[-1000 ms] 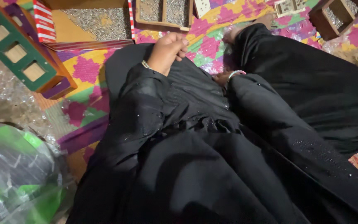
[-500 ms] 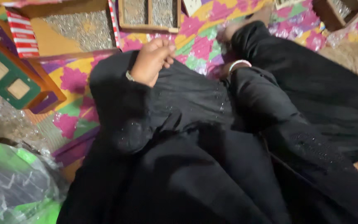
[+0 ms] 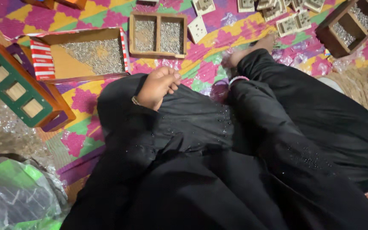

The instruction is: The person sits on a colorful mat and assembles electrical components by inserting white socket modules into a green plastic frame. They pick up the frame, place a socket module into one of the openings, and then use a screwdriver to secure the module with screws.

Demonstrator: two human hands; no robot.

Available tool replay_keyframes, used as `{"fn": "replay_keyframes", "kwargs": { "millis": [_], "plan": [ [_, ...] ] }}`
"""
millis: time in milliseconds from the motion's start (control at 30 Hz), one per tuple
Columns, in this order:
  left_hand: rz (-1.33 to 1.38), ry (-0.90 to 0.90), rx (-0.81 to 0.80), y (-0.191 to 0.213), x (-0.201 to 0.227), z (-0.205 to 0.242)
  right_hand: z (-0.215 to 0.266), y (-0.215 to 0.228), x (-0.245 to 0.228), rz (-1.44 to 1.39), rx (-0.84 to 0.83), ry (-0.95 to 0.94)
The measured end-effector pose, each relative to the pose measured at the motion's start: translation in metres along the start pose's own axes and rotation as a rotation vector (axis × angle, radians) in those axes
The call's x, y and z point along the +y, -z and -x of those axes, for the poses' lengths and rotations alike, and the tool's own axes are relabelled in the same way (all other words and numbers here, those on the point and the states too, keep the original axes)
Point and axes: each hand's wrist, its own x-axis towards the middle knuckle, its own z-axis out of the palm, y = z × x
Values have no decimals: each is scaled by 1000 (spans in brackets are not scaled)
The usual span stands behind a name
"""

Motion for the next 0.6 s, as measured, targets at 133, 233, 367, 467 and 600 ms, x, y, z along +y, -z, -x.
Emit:
{"fn": "replay_keyframes", "kwargs": {
  "millis": [133, 233, 367, 467, 600],
  "plan": [
    [3, -38, -32, -1, -2, 2, -5, 10, 12, -6, 11, -12],
    [-17, -37, -20, 0, 0, 1, -13, 23, 16, -14, 29, -17],
    [-15, -17, 9, -3, 1, -2, -16, 23, 9, -17, 15, -8],
    [-11, -52, -14, -4, 0, 4, -2, 6, -3, -28, -8, -3],
    [-15, -73, -27, -4, 1, 2, -7, 18, 5, -29, 40, -21]
  ]
}}
